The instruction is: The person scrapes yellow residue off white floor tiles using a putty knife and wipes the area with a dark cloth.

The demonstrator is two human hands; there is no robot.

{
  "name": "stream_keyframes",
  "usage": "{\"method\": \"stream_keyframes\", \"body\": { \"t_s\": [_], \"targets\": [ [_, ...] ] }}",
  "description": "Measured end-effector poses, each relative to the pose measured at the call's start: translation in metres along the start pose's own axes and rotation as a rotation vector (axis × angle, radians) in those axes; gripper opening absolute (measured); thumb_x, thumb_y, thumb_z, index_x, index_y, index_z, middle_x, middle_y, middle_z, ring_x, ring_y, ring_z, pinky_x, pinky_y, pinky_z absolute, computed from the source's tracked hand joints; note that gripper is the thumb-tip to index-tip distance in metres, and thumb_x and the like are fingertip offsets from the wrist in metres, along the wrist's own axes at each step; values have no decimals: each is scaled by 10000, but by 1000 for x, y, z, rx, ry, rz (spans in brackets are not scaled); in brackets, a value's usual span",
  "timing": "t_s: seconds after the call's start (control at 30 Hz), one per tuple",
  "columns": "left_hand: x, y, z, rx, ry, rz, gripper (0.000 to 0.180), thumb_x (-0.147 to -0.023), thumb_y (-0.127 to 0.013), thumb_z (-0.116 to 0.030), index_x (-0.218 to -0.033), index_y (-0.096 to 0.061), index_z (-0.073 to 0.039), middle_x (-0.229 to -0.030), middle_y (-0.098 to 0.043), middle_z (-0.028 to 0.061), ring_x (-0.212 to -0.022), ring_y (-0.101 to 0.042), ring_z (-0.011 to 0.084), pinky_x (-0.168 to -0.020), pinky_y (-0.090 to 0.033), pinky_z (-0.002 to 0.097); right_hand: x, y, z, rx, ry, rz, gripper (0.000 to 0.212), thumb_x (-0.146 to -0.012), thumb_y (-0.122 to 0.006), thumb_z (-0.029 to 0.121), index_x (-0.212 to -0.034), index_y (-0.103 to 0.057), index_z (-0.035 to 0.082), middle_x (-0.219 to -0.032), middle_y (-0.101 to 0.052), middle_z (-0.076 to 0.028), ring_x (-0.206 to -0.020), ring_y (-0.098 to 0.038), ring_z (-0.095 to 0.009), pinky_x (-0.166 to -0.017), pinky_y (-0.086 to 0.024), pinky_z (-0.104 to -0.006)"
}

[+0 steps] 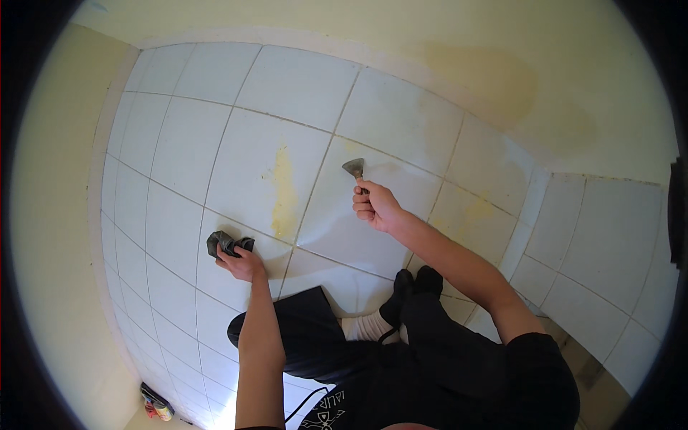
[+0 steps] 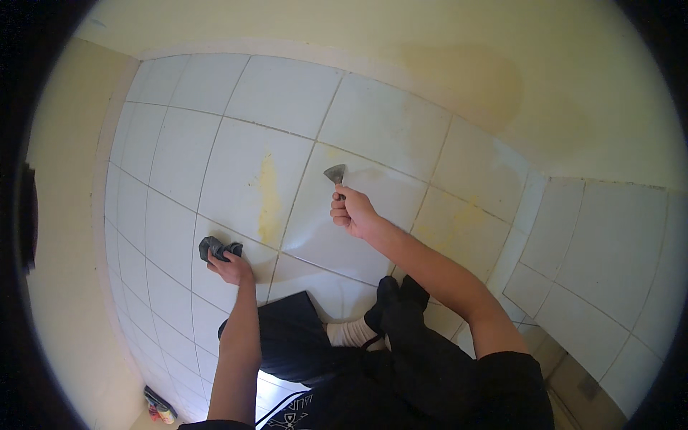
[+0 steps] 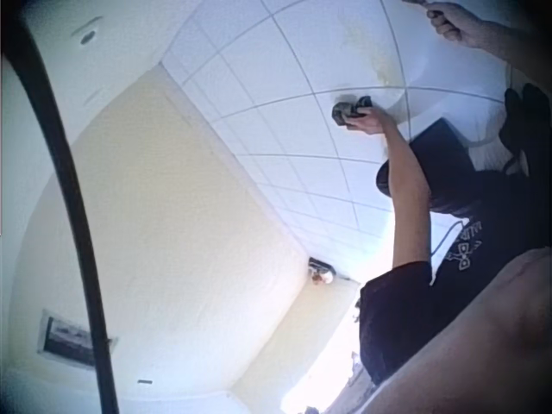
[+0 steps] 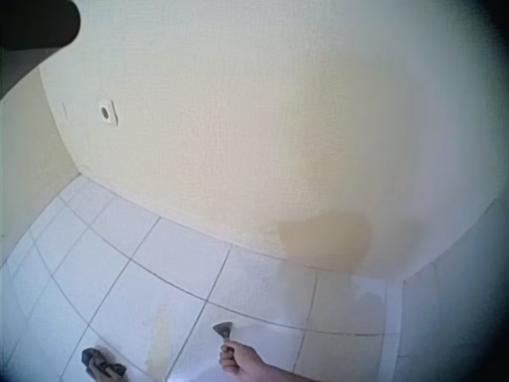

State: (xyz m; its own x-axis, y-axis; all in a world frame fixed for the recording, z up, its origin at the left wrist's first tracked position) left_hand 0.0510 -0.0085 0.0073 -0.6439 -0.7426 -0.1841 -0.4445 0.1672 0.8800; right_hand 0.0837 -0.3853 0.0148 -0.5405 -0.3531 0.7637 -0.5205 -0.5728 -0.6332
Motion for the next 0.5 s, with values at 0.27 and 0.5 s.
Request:
{"method": "stream_keyframes", "body": {
  "t_s": [0.27,0.5],
  "targets": [
    [-2,3,1,-1,1,-9,476,-894,-523,-201,-1368,-503,-168,-1304,-492,189,-1050,-613,422,-816,-529,538,16,34,14,380,191,-162,230,-977,-581,287,-925,-514,73,-614,-386,28,-464,-364,-123,-407,-294,-291],
    [-2,3,3,-36,2,7,478,-915,-523,-232,-1391,-481,-204,-1311,-484,178,-1058,-618,404,-819,-535,526,70,68,85,1838,758,-660,286,-996,-565,318,-997,-658,47,-814,-697,-183,-725,-668,-392,-661,-527,-491]
  ]
}}
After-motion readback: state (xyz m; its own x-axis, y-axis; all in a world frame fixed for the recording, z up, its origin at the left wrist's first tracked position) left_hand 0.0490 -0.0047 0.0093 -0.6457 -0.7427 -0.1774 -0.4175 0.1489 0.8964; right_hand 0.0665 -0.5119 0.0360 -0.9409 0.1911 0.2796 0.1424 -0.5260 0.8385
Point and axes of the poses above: each hand's wrist, its own x-axis away from the middle knuckle, its own y-axis out of the back of the hand, z = x × y, the point moved 4 cm from there along -x, towards the middle knuckle
